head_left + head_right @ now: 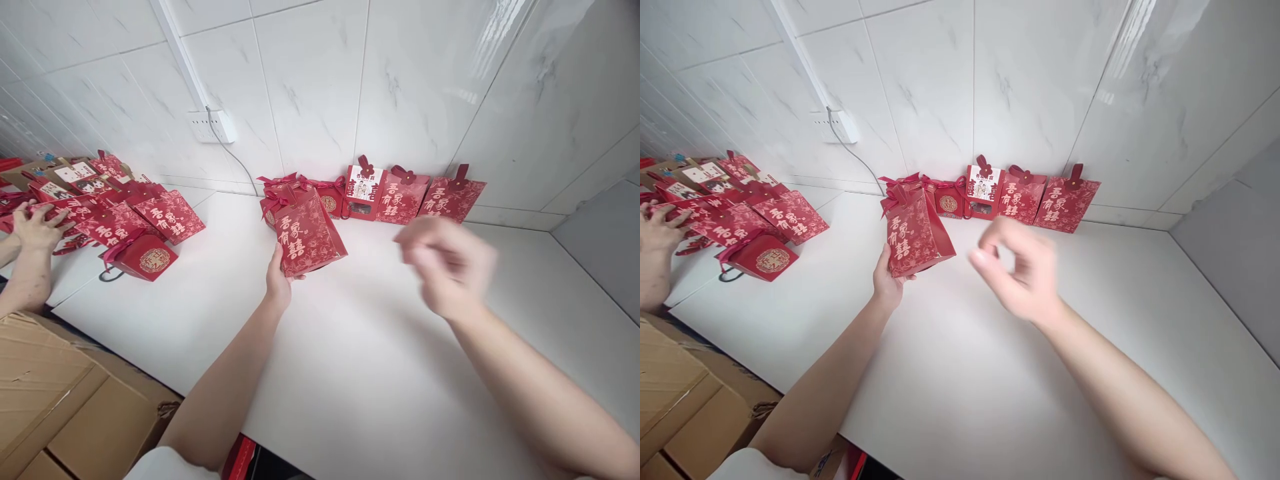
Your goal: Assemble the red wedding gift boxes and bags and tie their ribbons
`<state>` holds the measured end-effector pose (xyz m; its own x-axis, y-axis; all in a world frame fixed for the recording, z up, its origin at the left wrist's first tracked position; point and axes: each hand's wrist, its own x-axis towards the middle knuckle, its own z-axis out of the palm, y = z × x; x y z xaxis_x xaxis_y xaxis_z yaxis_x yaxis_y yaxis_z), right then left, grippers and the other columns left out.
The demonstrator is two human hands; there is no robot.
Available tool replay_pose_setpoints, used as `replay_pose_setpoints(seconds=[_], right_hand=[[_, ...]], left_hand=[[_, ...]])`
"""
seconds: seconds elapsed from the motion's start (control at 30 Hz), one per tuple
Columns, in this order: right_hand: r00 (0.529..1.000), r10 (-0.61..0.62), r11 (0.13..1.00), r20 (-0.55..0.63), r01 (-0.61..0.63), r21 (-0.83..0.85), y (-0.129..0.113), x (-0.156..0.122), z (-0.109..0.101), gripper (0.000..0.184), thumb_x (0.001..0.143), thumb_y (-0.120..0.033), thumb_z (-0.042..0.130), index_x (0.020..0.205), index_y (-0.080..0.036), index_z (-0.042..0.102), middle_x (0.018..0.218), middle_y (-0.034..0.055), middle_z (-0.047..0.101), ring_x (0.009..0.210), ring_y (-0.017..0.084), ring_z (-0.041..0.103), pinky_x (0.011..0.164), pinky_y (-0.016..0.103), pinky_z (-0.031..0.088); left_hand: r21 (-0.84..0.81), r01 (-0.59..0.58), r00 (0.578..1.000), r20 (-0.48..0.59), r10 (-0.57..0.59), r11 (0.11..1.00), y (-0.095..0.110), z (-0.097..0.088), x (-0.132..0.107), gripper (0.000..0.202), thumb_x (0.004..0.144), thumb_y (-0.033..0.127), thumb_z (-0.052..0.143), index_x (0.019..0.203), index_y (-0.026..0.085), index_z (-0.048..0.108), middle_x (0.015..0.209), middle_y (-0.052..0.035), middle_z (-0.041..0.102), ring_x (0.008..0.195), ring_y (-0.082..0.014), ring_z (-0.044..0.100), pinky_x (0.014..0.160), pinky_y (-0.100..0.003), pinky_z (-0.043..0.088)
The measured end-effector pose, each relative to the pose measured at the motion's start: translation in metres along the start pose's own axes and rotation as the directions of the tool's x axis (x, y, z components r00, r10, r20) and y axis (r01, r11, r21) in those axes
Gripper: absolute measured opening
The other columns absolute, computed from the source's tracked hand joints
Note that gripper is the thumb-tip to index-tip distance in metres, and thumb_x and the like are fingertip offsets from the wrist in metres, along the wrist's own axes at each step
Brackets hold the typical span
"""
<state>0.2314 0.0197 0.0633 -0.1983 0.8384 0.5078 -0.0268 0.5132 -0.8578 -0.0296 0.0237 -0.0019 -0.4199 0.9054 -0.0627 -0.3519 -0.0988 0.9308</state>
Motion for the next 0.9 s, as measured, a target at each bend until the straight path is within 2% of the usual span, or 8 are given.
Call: replay_pose_setpoints(seconds=[0.07,0.13,0.23,0.3,0.43,0.6,0.7,0.9], right_hand=[[0.981,-0.086,0.968,0.175,0.124,-0.220,0.019,0.008,0.017,0.036,0.085,-0.052,0.067,0.070,-0.023,0.051,0.069,0.0019,0.053,0.063,0.018,0.050,0.064,0.034,0.043],[0.967,-0.029,0.937,0.252,0.114,-0.330,0.046,0.011,0.033,0.039,0.087,-0.054,0.063,0.071,-0.023,0.046,0.065,-0.0008,0.051,0.058,0.015,0.047,0.060,0.031,0.038],[0.949,0.061,0.931,0.311,0.059,-0.362,0.085,0.007,0.046,0.043,0.089,-0.056,0.059,0.070,-0.022,0.042,0.062,-0.0032,0.047,0.057,0.014,0.043,0.059,0.029,0.036],[0.923,0.096,0.941,0.372,0.038,-0.336,0.101,0.001,0.050,0.043,0.092,-0.056,0.054,0.070,-0.022,0.040,0.062,-0.0039,0.043,0.057,0.013,0.040,0.058,0.028,0.034],[0.905,0.154,0.955,0.395,-0.035,-0.293,0.109,-0.008,0.054,0.042,0.096,-0.054,0.046,0.071,-0.022,0.037,0.063,-0.0042,0.039,0.057,0.013,0.035,0.056,0.028,0.030],[0.886,0.212,0.950,0.412,-0.088,-0.300,0.110,-0.010,0.055,0.035,0.100,-0.050,0.037,0.078,-0.023,0.037,0.070,-0.0024,0.045,0.063,0.016,0.042,0.063,0.030,0.035],[0.878,0.223,0.946,0.423,-0.090,-0.313,0.112,-0.010,0.053,0.034,0.101,-0.049,0.034,0.079,-0.023,0.036,0.071,-0.0022,0.044,0.065,0.016,0.042,0.065,0.031,0.036],[0.881,0.213,0.958,0.423,-0.104,-0.266,0.115,-0.009,0.050,0.036,0.102,-0.050,0.035,0.077,-0.024,0.034,0.069,-0.0031,0.040,0.062,0.016,0.038,0.062,0.030,0.034]], left_hand=[[0.083,-0.066,0.998,-0.012,0.067,0.994,-0.001,-0.002,0.002,0.056,0.079,0.067,0.058,0.101,0.017,0.068,0.092,-0.0084,0.073,0.084,-0.0232,0.070,0.057,-0.026,0.053],[0.140,-0.125,0.992,0.018,0.123,0.982,-0.001,-0.004,0.003,0.056,0.079,0.067,0.059,0.095,0.014,0.069,0.088,-0.0094,0.073,0.086,-0.0241,0.069,0.061,-0.027,0.054],[0.218,-0.245,0.969,0.084,0.232,0.945,0.001,-0.008,0.005,0.049,0.081,0.063,0.060,0.083,0.015,0.069,0.088,-0.0081,0.071,0.089,-0.0222,0.066,0.074,-0.028,0.052],[0.310,-0.322,0.946,0.136,0.293,0.894,0.002,-0.010,0.005,0.043,0.082,0.059,0.062,0.077,0.016,0.068,0.090,-0.0066,0.070,0.090,-0.0202,0.063,0.080,-0.026,0.049],[0.437,-0.346,0.938,0.169,0.302,0.830,0.000,-0.013,0.006,0.041,0.085,0.057,0.059,0.077,0.018,0.068,0.091,-0.0052,0.067,0.087,-0.0189,0.060,0.079,-0.025,0.044],[0.555,-0.229,0.971,0.068,0.231,0.800,-0.013,-0.011,0.002,0.056,0.088,0.068,0.043,0.071,0.017,0.061,0.079,-0.0054,0.066,0.076,-0.0190,0.057,0.072,-0.029,0.041],[0.533,-0.185,0.981,0.049,0.188,0.825,-0.018,-0.009,-0.001,0.060,0.089,0.070,0.037,0.081,0.017,0.063,0.089,-0.0079,0.069,0.084,-0.0213,0.061,0.077,-0.031,0.045],[0.445,-0.241,0.970,0.138,0.200,0.862,-0.019,-0.012,0.004,0.058,0.087,0.071,0.042,0.089,0.017,0.063,0.099,-0.0084,0.068,0.092,-0.0210,0.062,0.083,-0.032,0.047]])
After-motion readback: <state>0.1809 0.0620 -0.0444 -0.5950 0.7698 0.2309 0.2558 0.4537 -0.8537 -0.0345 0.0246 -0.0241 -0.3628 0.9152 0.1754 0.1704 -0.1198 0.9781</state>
